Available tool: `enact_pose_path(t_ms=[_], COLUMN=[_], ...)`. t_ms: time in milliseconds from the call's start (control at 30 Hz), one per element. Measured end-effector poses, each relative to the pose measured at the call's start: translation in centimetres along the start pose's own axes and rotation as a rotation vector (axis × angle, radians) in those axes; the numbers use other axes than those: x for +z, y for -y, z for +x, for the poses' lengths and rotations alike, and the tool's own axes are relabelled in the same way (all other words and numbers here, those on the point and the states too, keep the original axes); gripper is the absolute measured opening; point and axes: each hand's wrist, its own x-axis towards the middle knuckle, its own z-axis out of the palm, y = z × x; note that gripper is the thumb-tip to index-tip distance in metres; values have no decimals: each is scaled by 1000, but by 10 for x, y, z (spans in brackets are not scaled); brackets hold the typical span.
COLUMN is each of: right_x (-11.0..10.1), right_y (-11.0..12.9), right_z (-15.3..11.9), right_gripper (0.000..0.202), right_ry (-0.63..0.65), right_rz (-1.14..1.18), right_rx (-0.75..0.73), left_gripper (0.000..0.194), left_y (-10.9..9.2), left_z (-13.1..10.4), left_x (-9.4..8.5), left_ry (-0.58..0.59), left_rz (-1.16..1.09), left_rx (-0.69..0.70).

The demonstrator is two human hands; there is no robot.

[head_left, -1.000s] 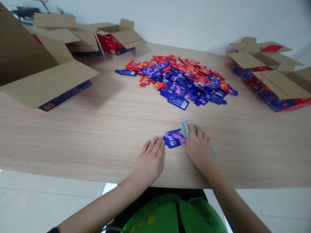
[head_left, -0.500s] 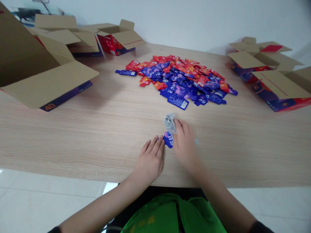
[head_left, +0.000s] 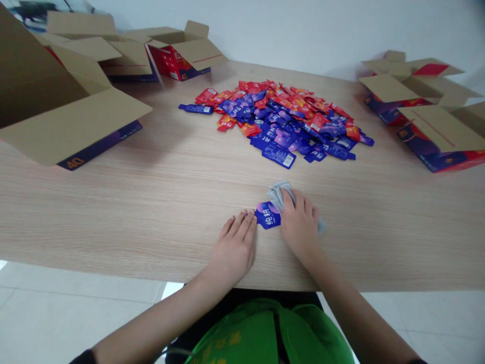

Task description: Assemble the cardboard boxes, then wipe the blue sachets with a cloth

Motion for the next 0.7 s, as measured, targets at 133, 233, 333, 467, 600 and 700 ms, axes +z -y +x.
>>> enact_pose_path(t_ms=[133,233,333,467,600,700], right_x=[5,6,-2,-20,-25,-16], right_y=[-24,-41,-49,-27,15,39], right_z=[-2,-1,3,9,13,12], right_gripper=[52,49,47,48,50,49], right_ry=[17,25,-32,-142,-94,-19], right_rz=[-46,-29,76,237,321,293], right_rx=[47,81,107,49,-43,-104], left_gripper=[56,56,56,55,53,51], left_y=[0,0,0,0,1,0], left_z=[0,0,0,-1,-1,0], left_x=[-1,-2,-2,-1,2,2], left_ry=[9,21,26,9,-42,-57], left_rz=[0,-1,-5,-5,1,-4], left_rx=[-5,-8,-7,-6,6,16])
